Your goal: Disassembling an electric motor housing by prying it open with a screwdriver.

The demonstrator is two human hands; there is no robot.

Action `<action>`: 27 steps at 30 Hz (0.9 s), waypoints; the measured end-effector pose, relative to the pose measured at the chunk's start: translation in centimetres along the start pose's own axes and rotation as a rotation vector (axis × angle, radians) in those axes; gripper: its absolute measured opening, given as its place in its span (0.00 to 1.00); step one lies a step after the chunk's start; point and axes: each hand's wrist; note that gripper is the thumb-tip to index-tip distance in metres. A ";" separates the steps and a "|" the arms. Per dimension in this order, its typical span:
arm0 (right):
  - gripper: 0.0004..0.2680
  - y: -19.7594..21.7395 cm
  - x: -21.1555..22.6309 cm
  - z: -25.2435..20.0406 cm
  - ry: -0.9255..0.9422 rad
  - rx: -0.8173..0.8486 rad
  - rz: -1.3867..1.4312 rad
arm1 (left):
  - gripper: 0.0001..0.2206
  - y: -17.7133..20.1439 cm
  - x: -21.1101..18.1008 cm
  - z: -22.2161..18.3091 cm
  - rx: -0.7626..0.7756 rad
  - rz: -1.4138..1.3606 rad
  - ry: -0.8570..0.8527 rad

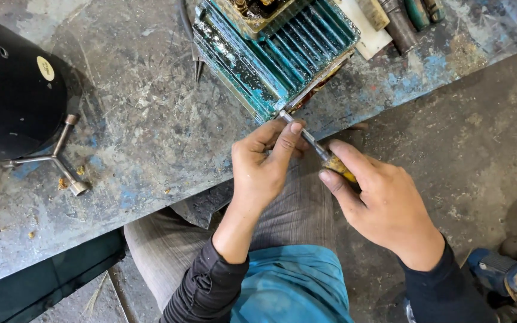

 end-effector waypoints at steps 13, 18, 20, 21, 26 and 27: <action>0.18 -0.4 -2.4 1.6 -0.067 0.071 0.402 | 0.14 -0.1 1.0 0.7 -0.092 0.236 -0.153; 0.17 -1.0 -3.3 2.0 -0.021 0.172 0.661 | 0.15 0.0 1.4 1.2 -0.064 0.188 -0.118; 0.17 -1.1 -2.9 1.8 -0.061 0.209 0.757 | 0.14 0.1 1.5 1.3 -0.051 0.146 -0.082; 0.17 -1.1 -2.2 1.6 -0.123 0.201 0.734 | 0.14 0.2 1.5 1.4 -0.044 0.123 -0.075; 0.12 -1.2 -0.2 0.8 -0.193 0.157 0.648 | 0.16 0.1 1.6 1.2 -0.015 0.012 0.003; 0.12 -1.3 0.3 0.7 -0.233 0.142 0.578 | 0.16 0.2 1.7 1.1 0.001 -0.014 0.023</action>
Point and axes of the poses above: each hand's wrist, its own z-axis towards the middle knuckle, its own y-axis out of the back of the hand, x = y × z, and after that the axes turned 13 degrees about z, right-handed
